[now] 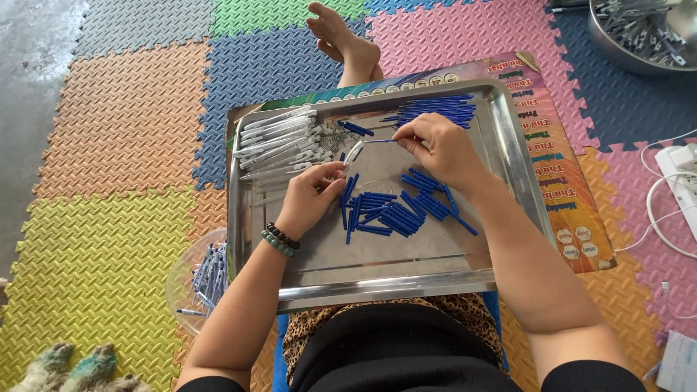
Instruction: Assembling pens by manually inserting ink refills into pen barrels on a metal tray.
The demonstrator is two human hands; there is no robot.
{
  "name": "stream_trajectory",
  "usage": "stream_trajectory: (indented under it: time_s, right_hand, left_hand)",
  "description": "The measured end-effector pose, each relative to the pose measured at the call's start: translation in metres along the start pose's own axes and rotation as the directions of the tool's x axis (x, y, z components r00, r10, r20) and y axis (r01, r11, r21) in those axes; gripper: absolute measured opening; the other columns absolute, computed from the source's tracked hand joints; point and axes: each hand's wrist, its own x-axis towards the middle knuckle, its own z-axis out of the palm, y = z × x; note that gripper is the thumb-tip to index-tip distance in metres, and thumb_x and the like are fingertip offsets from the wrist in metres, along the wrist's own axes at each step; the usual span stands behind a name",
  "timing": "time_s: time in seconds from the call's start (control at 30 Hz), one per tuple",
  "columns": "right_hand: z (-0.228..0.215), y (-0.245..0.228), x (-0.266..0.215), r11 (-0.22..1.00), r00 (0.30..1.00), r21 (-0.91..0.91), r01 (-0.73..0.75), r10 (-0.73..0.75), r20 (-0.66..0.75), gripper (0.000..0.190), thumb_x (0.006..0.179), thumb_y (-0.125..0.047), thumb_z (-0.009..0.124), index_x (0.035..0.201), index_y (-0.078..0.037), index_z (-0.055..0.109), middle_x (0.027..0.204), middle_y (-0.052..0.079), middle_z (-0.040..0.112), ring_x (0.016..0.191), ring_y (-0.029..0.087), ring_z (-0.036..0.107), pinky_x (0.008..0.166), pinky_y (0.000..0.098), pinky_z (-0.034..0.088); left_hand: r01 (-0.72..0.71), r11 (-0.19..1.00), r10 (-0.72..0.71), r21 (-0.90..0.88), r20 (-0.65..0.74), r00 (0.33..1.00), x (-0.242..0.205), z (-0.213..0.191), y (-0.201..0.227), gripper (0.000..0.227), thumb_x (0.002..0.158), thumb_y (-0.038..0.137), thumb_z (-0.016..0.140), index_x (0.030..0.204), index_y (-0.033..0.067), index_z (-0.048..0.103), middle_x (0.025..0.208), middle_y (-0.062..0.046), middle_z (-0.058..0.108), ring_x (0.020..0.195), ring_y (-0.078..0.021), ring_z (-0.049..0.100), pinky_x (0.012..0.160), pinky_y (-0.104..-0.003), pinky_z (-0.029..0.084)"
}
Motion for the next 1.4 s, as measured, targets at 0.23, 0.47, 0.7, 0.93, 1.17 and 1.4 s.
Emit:
stream_trajectory:
  time_s: [0.23, 0.47, 0.7, 0.93, 1.17, 1.4]
  right_hand:
    - [0.012, 0.015, -0.003, 0.997, 0.998, -0.049, 0.057, -0.056, 0.02, 0.01, 0.109, -0.011, 0.083, 0.116, -0.012, 0.089, 0.103, 0.013, 0.081, 0.102, 0.03, 0.073, 0.094, 0.0441, 0.062]
    - [0.02, 0.014, 0.003, 0.756, 0.936, -0.606, 0.247, -0.347, -0.052, 0.009, 0.108, -0.033, 0.085, 0.112, -0.028, 0.089, 0.114, 0.003, 0.072, 0.119, 0.023, 0.063, 0.11, 0.0463, 0.05]
    - [0.051, 0.012, -0.004, 0.936, 0.964, -0.252, 0.245, -0.262, -0.037, 0.013, 0.108, -0.014, 0.075, 0.114, -0.021, 0.085, 0.125, 0.004, 0.072, 0.128, 0.028, 0.068, 0.107, 0.0453, 0.058]
    - [-0.015, -0.016, 0.03, 0.97, 0.973, 0.166, 0.175, -0.145, -0.179, 0.048, 0.113, -0.003, 0.067, 0.16, -0.007, 0.062, 0.147, 0.02, 0.071, 0.143, 0.041, 0.065, 0.121, 0.0546, 0.051]
    - [-0.131, -0.009, 0.079, 0.965, 0.932, 0.23, -0.122, 0.191, -0.307, 0.05, 0.129, -0.001, 0.061, 0.172, -0.012, 0.039, 0.129, 0.016, 0.084, 0.097, 0.017, 0.078, 0.078, 0.0259, 0.065]
    - [-0.117, -0.017, -0.011, 0.899, 0.771, -0.307, -0.313, 0.429, 0.47, 0.057, 0.1, -0.026, 0.08, 0.154, -0.01, 0.069, 0.114, 0.029, 0.081, 0.099, 0.046, 0.081, 0.087, 0.0569, 0.067]
  left_hand:
    - [0.01, 0.999, -0.011, 0.039, 0.027, 1.0, -0.002, -0.002, 0.008, 0.037, 0.104, 0.009, 0.082, 0.141, 0.0109, 0.081, 0.115, -0.018, 0.082, 0.095, -0.0381, 0.084, 0.085, -0.046, 0.07]
    - [-0.041, 0.986, 0.026, 0.164, 0.093, 0.995, -0.008, -0.003, 0.039, 0.034, 0.103, 0.01, 0.08, 0.137, 0.011, 0.083, 0.114, -0.02, 0.083, 0.098, -0.0424, 0.083, 0.083, -0.05, 0.07]
    - [0.021, 0.994, -0.036, 0.107, 0.139, 0.99, -0.004, 0.002, 0.035, 0.039, 0.104, 0.011, 0.08, 0.143, 0.01, 0.08, 0.117, -0.021, 0.082, 0.101, -0.0412, 0.083, 0.086, -0.05, 0.071]
    - [0.045, 0.998, -0.048, 0.034, 0.114, 0.992, -0.004, 0.004, 0.026, 0.04, 0.104, 0.009, 0.079, 0.144, 0.0076, 0.075, 0.116, -0.02, 0.082, 0.101, -0.0362, 0.082, 0.086, -0.049, 0.071]
    - [0.073, 0.995, -0.055, -0.065, 0.244, 0.968, -0.012, -0.013, 0.051, 0.034, 0.097, 0.002, 0.081, 0.131, 0.0042, 0.081, 0.104, -0.005, 0.085, 0.079, -0.0102, 0.072, 0.071, -0.023, 0.06]
    - [0.348, 0.936, -0.199, -0.048, 0.743, 0.639, -0.016, -0.022, 0.051, 0.033, 0.104, -0.001, 0.071, 0.136, -0.0008, 0.071, 0.115, -0.02, 0.084, 0.092, -0.023, 0.082, 0.077, -0.037, 0.072]
